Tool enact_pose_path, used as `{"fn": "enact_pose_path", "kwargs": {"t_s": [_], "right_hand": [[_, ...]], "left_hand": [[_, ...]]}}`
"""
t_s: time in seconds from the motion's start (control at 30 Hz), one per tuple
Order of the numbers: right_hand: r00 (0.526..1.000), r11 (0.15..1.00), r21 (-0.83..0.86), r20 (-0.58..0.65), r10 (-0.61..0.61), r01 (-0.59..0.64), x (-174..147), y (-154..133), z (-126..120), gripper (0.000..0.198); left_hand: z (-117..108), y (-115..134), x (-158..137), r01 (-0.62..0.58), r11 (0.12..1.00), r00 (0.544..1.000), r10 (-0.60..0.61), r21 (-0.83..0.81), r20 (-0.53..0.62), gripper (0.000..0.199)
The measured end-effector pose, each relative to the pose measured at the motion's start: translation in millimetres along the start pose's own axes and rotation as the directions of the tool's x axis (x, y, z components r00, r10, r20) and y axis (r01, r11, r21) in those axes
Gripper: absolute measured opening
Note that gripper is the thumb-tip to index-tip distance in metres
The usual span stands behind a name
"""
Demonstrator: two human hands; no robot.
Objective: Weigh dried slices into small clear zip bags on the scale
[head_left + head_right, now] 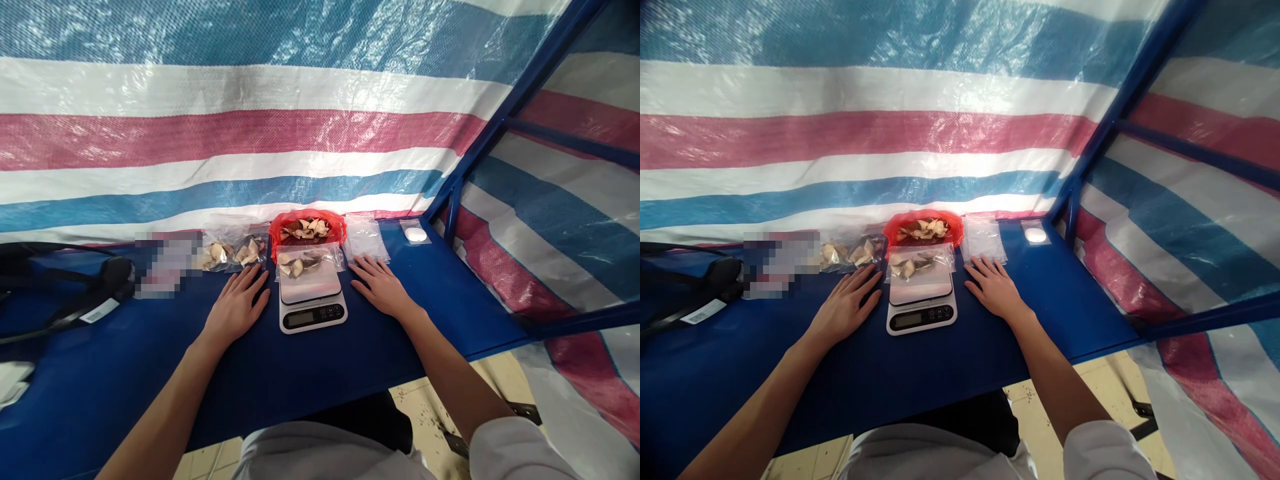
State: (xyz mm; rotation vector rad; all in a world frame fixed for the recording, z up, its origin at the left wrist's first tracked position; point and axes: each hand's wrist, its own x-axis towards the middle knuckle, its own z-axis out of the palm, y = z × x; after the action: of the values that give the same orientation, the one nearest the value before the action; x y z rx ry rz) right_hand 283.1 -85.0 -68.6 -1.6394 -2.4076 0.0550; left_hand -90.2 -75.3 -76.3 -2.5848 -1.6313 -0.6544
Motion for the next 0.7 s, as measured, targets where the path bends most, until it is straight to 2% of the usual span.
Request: {"fn": "enact_pose_path", "kwargs": {"t_s": [0.7], "right_hand": [[1.0,1.0,0.009,-0.021,-0.007,0.007,0.0,1.6,2.3,0.051]], "left_hand": [[0.8,-0.8,-0.7,0.011,1.0,1.0,-0.011,-0.006,-0.004,0.055]]}}
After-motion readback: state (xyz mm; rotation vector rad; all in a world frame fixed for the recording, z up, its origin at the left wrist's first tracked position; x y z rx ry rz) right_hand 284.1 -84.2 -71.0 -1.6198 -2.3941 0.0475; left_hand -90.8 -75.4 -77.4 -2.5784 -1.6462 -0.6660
